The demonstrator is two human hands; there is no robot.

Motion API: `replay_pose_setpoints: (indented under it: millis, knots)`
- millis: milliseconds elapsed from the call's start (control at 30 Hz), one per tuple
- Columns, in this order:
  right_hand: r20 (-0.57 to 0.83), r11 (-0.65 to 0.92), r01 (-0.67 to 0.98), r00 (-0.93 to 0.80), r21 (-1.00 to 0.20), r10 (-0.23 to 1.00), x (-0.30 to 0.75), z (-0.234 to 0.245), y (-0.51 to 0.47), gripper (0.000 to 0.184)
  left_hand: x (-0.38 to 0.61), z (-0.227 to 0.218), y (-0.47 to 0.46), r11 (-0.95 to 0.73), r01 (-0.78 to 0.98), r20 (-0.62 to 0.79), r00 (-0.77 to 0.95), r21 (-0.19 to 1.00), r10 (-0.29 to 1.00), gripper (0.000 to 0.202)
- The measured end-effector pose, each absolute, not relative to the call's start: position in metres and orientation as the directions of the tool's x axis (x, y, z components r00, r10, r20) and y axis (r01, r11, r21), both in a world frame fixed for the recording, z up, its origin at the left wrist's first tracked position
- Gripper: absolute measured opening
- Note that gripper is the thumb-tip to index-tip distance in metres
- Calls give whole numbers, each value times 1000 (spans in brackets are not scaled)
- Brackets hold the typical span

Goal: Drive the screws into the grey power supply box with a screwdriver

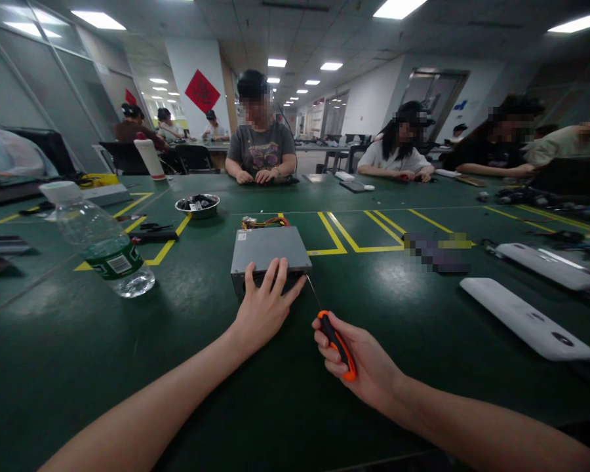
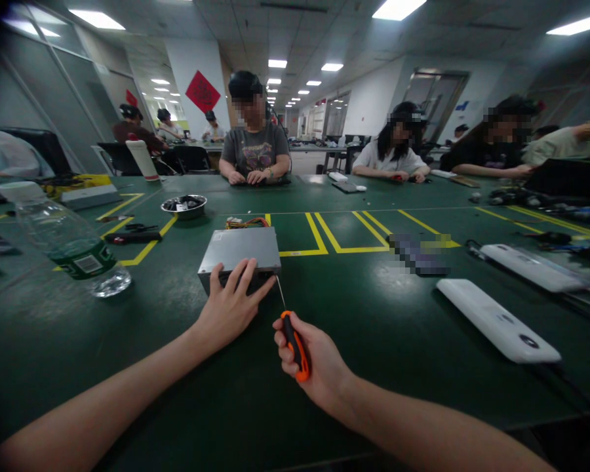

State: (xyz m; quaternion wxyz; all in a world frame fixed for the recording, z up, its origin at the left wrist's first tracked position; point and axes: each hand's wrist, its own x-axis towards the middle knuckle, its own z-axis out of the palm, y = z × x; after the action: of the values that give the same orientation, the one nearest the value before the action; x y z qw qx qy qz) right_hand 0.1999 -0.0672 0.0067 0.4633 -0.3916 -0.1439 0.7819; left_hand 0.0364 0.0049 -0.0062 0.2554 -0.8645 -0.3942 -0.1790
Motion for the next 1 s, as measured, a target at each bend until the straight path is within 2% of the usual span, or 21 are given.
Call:
replay_pose_setpoints:
  millis: [267,500,600,700,900,1000]
  knots:
    - [-438,-481,-629,-238,-611,867,200,4,-68,20,36,-5,4,-554,773,501,628,-310,596,54]
    - [-479,-514,-598,-235,-615,846,201,4,-67,23,34,-5,7,-567,762,505,639,-312,580,48]
    - [-468,-493,-587,-208,-642,859,200,5,-67,17,35,-1,10,-559,793,543,589,-243,599,41]
    - [-456,-470,-577,-182,-668,871,199,4,-67,13,40,7,15,-535,838,579,490,-106,652,42]
    - [-498,-527,-562,-221,-638,839,201,1,-67,23,54,17,23,-544,839,609,425,12,669,28]
    - [-485,-512,-576,-217,-637,847,201,0,-66,22,59,15,25,-549,835,630,410,31,660,24]
